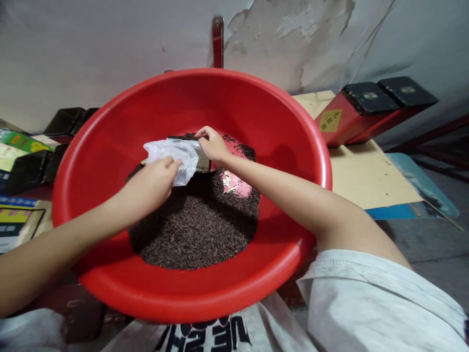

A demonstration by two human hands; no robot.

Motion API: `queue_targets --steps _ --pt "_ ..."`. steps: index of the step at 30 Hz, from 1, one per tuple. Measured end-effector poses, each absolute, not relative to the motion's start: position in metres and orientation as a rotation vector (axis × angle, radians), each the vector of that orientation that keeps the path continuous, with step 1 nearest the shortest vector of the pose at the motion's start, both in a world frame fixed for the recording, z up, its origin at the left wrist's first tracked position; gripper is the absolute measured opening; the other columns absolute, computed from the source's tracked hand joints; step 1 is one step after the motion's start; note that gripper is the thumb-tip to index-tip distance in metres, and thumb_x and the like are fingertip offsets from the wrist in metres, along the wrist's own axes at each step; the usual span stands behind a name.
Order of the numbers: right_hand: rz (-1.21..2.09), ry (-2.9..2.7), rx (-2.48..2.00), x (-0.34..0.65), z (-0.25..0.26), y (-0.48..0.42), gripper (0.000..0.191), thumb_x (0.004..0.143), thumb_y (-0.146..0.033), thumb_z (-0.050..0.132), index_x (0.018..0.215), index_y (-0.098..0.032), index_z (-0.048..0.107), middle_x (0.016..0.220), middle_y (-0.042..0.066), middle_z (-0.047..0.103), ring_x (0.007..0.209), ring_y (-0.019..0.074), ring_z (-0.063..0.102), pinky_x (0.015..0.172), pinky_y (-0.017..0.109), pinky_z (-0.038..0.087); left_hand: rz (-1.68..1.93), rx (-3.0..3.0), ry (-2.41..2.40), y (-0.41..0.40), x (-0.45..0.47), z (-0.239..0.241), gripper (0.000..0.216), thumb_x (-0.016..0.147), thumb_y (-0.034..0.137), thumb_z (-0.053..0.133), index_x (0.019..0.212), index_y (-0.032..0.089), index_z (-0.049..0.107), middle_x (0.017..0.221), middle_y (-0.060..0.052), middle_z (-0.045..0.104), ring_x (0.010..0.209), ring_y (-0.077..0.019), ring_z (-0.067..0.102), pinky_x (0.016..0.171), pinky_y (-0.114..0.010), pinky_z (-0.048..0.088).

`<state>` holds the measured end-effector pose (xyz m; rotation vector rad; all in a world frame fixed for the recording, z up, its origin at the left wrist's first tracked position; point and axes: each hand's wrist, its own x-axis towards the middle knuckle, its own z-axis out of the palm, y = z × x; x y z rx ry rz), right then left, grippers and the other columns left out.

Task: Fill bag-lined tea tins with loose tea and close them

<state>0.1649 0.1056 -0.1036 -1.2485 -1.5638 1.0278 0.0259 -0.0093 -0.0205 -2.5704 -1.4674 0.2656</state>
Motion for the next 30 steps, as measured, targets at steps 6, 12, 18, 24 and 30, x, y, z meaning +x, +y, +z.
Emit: queue_targets --steps 6,12,18,24,30 --pt "1.103 -1.695 -1.22 0.163 -0.1 0.1 0.012 0.076 -0.012 0.044 0.083 -0.017 0.053 0.089 0.005 0.061 0.085 0.0165 0.056 0.084 0.034 0.043 0.137 -2.407 -1.441 -0.017 0.039 -0.043 0.022 0.084 0.025 0.058 0.093 0.006 0.063 0.094 -0.019 0.063 0.087 -0.0313 0.06 0.07 -0.037 0.048" --pt "1.016 -1.891 -0.875 0.175 -0.109 0.107 0.043 0.084 -0.044 0.051 0.123 -0.025 0.049 0.127 0.007 0.053 0.118 0.0215 0.048 0.099 0.043 0.04 -0.276 -2.594 -1.367 -0.005 0.008 -0.031 0.02 0.085 0.015 0.048 0.075 0.013 0.065 0.086 -0.013 0.063 0.083 -0.026 0.06 0.072 -0.038 0.048" --pt "0.894 -2.139 -0.593 0.172 -0.112 0.096 0.049 0.081 -0.06 0.053 0.113 -0.024 0.06 0.12 0.008 0.059 0.116 0.0212 0.052 0.105 0.041 0.036 -0.424 -2.861 -0.919 -0.012 -0.001 -0.024 0.039 0.096 0.034 0.039 0.069 0.017 0.062 0.081 -0.008 0.066 0.082 -0.0205 0.06 0.08 -0.034 0.047" --pt "0.888 -2.037 -0.67 0.166 -0.121 0.092 0.027 0.088 -0.038 0.047 0.099 -0.019 0.064 0.104 0.009 0.066 0.101 0.0197 0.059 0.093 0.038 0.044 0.273 -2.668 -1.492 -0.016 -0.005 -0.026 0.03 0.092 0.028 0.041 0.096 0.015 0.068 0.079 -0.011 0.07 0.069 -0.0241 0.065 0.064 -0.033 0.047" --pt "0.893 -1.957 -0.777 0.163 -0.122 0.095 0.024 0.089 -0.028 0.045 0.099 -0.018 0.063 0.106 0.009 0.066 0.102 0.0198 0.059 0.093 0.039 0.044 0.705 -2.062 -1.931 -0.013 -0.007 -0.014 0.03 0.088 0.026 0.048 0.076 0.008 0.069 0.075 -0.018 0.07 0.072 -0.0318 0.068 0.068 -0.041 0.049"
